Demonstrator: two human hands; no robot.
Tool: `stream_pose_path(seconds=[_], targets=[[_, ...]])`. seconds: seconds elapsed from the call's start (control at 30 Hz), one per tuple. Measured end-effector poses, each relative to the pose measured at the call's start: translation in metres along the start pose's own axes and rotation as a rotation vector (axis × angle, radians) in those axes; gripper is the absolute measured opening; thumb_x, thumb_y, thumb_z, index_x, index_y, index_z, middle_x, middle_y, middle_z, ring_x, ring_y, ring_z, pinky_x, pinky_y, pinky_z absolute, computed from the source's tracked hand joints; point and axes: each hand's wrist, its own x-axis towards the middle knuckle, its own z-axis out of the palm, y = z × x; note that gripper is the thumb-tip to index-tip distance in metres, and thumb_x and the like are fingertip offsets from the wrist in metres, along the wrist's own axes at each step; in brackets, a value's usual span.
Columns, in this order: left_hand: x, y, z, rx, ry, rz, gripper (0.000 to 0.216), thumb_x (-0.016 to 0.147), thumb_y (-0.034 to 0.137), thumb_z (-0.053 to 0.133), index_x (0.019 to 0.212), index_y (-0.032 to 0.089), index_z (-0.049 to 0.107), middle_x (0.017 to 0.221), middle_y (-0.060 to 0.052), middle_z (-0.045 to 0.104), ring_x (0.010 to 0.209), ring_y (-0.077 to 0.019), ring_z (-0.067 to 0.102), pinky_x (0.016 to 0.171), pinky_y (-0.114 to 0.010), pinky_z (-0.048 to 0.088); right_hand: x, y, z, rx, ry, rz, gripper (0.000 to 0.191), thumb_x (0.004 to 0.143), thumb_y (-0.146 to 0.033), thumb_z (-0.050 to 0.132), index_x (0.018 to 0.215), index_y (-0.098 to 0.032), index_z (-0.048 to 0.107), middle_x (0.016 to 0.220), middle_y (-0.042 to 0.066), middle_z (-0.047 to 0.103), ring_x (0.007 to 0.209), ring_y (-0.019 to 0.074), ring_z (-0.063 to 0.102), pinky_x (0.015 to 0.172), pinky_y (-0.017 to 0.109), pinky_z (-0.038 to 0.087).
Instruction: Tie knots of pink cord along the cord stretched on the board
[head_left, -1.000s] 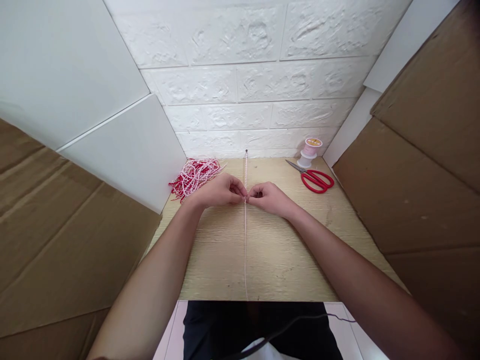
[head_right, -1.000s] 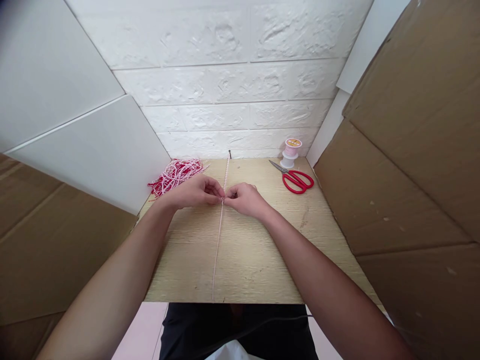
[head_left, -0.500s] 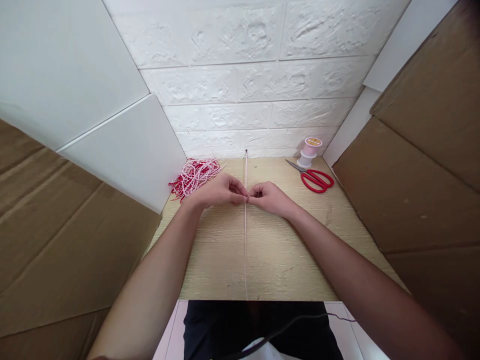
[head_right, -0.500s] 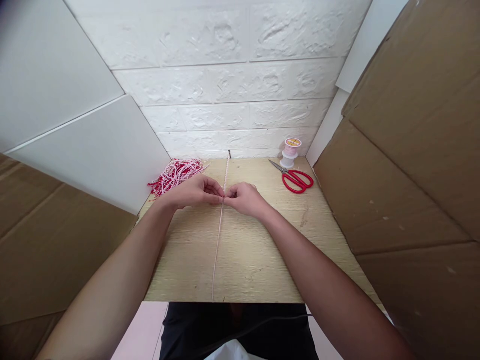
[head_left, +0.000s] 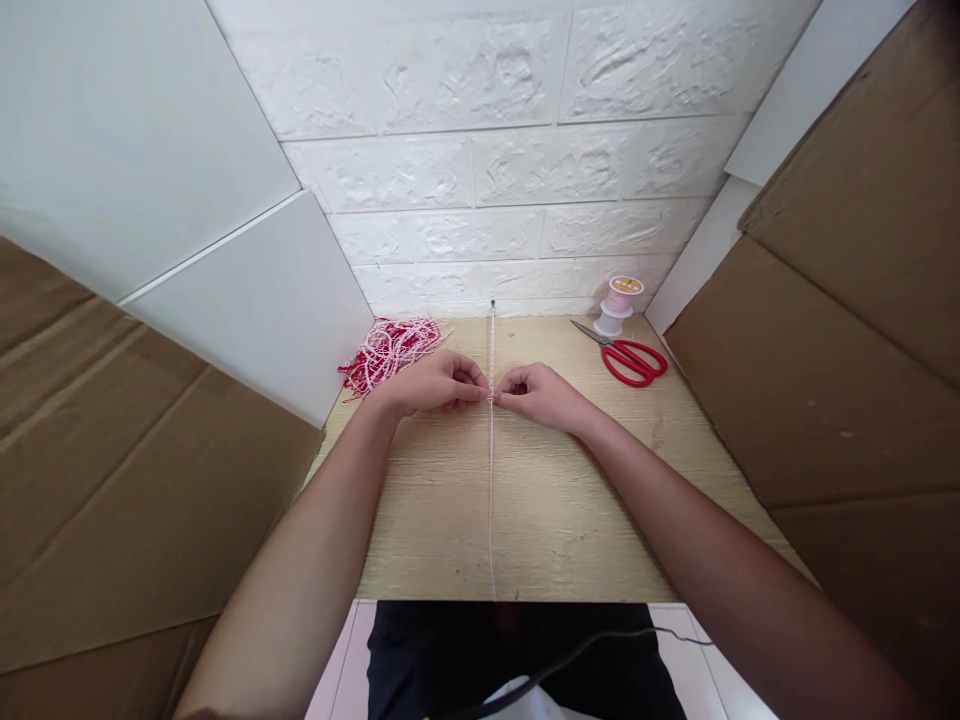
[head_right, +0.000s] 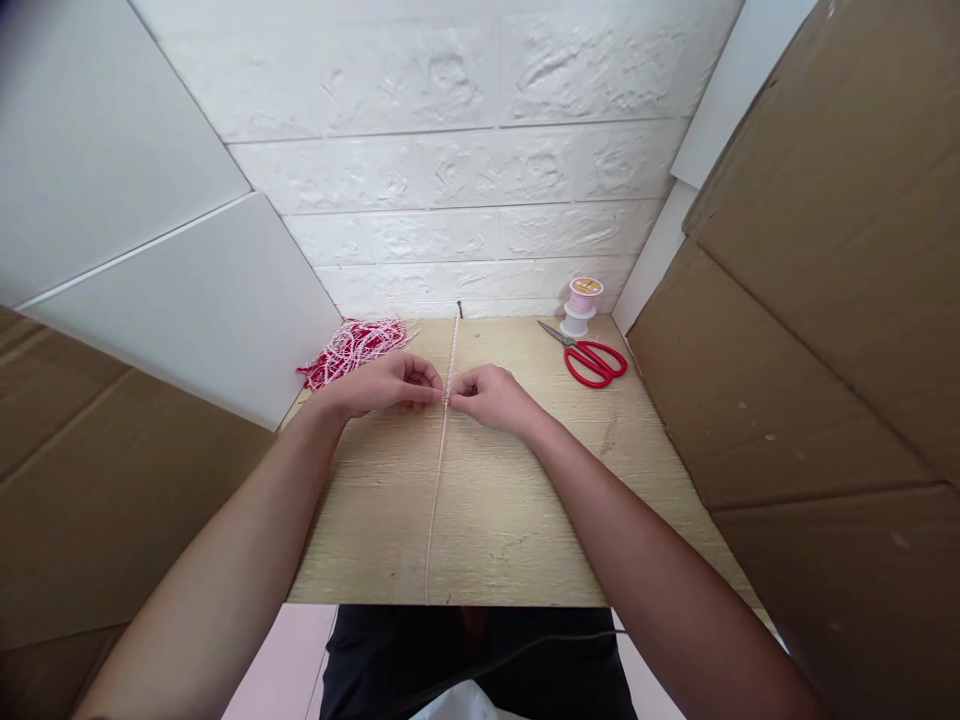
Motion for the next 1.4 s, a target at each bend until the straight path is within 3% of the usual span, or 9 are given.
stream_pose_path(seconds=[0.27, 0.57, 0.77, 1.07, 1.4], targets=[[-0.004, 0.001, -0.004, 0.014, 0.004, -0.120, 0.030, 0.074, 0.036, 0.071, 0.092, 0.013, 0.067, 0.073, -0.004, 0.064, 0.050, -0.0075, 0.052, 0.044, -0.018, 0.038, -0.001, -0.001, -0.006, 0.058, -0.052, -0.014, 0.020, 0.077, -0.031, 0.060, 0.074, -0.013, 0.068, 0.069, 0.000, 0.062, 0.064, 0.0122, 0.050, 0.060, 0.025, 0.036], [-0.009, 0.005, -0.006, 0.043, -0.005, -0.154, 0.027, 0.072, 0.033, 0.073, 0.087, 0.011, 0.067, 0.066, -0.004, 0.063, 0.045, -0.0083, 0.050, 0.041, -0.019, 0.036, -0.003, -0.004, -0.005, -0.089, 0.009, -0.031, 0.014, 0.075, -0.025, 0.056, 0.071, -0.014, 0.064, 0.068, -0.001, 0.061, 0.063, 0.0108, 0.050, 0.059, 0.024, 0.035], [-0.009, 0.010, -0.001, 0.076, 0.022, -0.125, 0.041, 0.075, 0.042, 0.072, 0.103, 0.013, 0.067, 0.066, -0.002, 0.062, 0.045, -0.0080, 0.049, 0.042, -0.019, 0.035, -0.004, -0.005, -0.004, -0.107, 0.010, -0.048, 0.016, 0.077, -0.028, 0.056, 0.070, -0.015, 0.063, 0.068, -0.001, 0.060, 0.062, 0.0107, 0.049, 0.059, 0.024, 0.034], [-0.001, 0.003, 0.006, 0.185, 0.020, -0.051, 0.025, 0.079, 0.038, 0.060, 0.081, 0.013, 0.066, 0.069, -0.003, 0.064, 0.048, -0.0078, 0.051, 0.044, -0.020, 0.037, -0.003, -0.006, -0.002, -0.147, 0.045, -0.065, 0.014, 0.076, -0.026, 0.053, 0.070, -0.016, 0.060, 0.068, -0.001, 0.058, 0.064, 0.0116, 0.048, 0.059, 0.024, 0.032], [-0.001, 0.006, 0.011, 0.214, 0.046, -0.041, 0.016, 0.073, 0.029, 0.054, 0.069, 0.014, 0.059, 0.064, -0.002, 0.059, 0.045, -0.0076, 0.048, 0.040, -0.019, 0.032, -0.004, -0.008, -0.002, -0.177, 0.068, -0.083, 0.010, 0.074, -0.023, 0.052, 0.067, -0.017, 0.054, 0.065, -0.002, 0.052, 0.062, 0.0112, 0.045, 0.058, 0.024, 0.030]])
